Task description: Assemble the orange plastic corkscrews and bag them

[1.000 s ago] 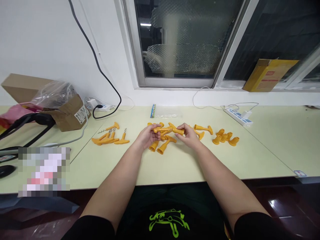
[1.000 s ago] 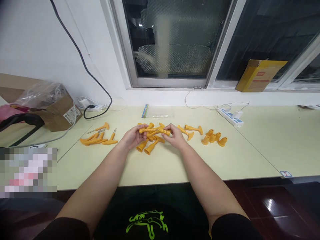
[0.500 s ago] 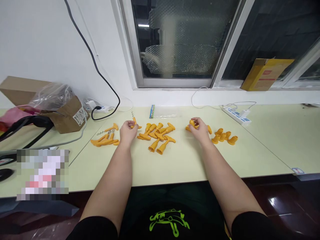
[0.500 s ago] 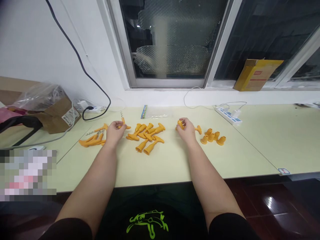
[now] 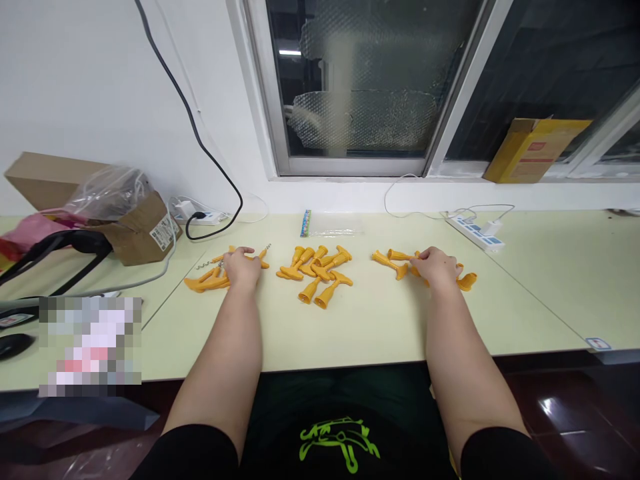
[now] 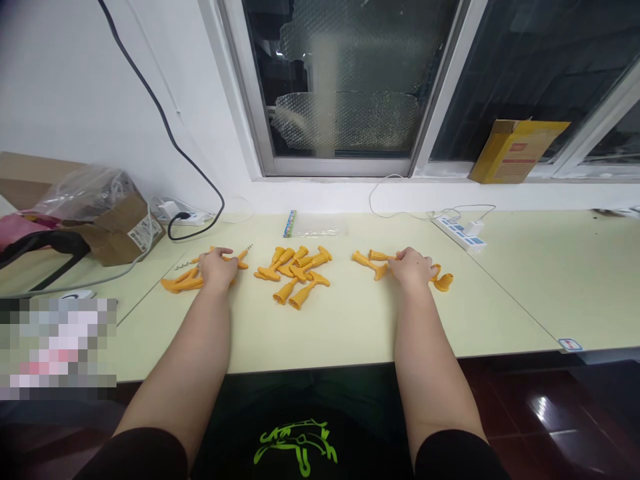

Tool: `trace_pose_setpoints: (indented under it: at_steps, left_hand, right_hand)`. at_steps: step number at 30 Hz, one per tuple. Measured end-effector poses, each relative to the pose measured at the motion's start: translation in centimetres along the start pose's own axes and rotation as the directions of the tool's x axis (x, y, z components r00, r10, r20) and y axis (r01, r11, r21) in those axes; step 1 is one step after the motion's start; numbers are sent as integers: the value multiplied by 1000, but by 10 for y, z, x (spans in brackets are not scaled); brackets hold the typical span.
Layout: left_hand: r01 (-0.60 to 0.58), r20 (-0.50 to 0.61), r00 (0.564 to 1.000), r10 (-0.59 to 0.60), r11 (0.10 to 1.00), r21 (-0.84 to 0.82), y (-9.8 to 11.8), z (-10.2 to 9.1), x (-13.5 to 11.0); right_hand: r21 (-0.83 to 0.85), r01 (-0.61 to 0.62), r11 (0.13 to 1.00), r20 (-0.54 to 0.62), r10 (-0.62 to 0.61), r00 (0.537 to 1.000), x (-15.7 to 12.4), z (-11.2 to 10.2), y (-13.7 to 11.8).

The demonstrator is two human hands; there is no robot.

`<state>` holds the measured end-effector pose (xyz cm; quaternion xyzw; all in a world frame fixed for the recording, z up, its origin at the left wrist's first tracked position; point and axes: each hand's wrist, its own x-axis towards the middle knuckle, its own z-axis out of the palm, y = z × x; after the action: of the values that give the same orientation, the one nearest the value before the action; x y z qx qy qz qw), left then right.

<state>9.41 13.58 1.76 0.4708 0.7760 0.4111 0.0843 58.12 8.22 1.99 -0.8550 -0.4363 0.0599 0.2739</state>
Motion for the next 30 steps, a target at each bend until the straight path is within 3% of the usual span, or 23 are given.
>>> trace_pose_setpoints:
  at_steps: [4, 7, 10, 13, 17, 20, 24, 27, 30]
  left_hand:
    - [-46, -20, 999, 47, 998, 49, 6, -1, -6]
    - [-239, 25, 971, 238, 971, 22, 18, -1, -16]
    - [-459, 164, 871, 463, 886, -65, 31, 1, -29]
    - [-540, 306, 781, 545, 835, -109, 39, 5, -42]
    - [-536, 481, 699, 529, 833, -137, 41, 13, -54]
    - [-532, 527, 655, 541, 826, -187, 41, 20, -61]
    - [-494, 551, 633, 544, 832, -254, 45, 32, -71]
    - [-446, 573, 606, 552, 832, -330, 49, 42, -79]
    - [-413, 568, 563, 600, 800, -435, 55, 49, -87]
  right_hand:
    - [10, -53, 999, -93, 54, 994, 0, -4, 5]
    - [64, 73, 995, -223, -57, 973, -7, -6, -1]
    - [155, 336, 929, -209, -302, 930, -18, 2, -15]
    - [198, 494, 847, -30, -498, 867, -30, 19, -30]
    - [126, 536, 835, 176, -551, 816, -42, 37, -41]
    - [123, 547, 828, 232, -560, 795, -46, 42, -44]
    - [99, 568, 817, 283, -570, 771, -52, 42, -51]
    - [178, 554, 813, 189, -581, 792, -55, 41, -56]
    - [438, 453, 777, -5, -502, 865, -55, 38, -60]
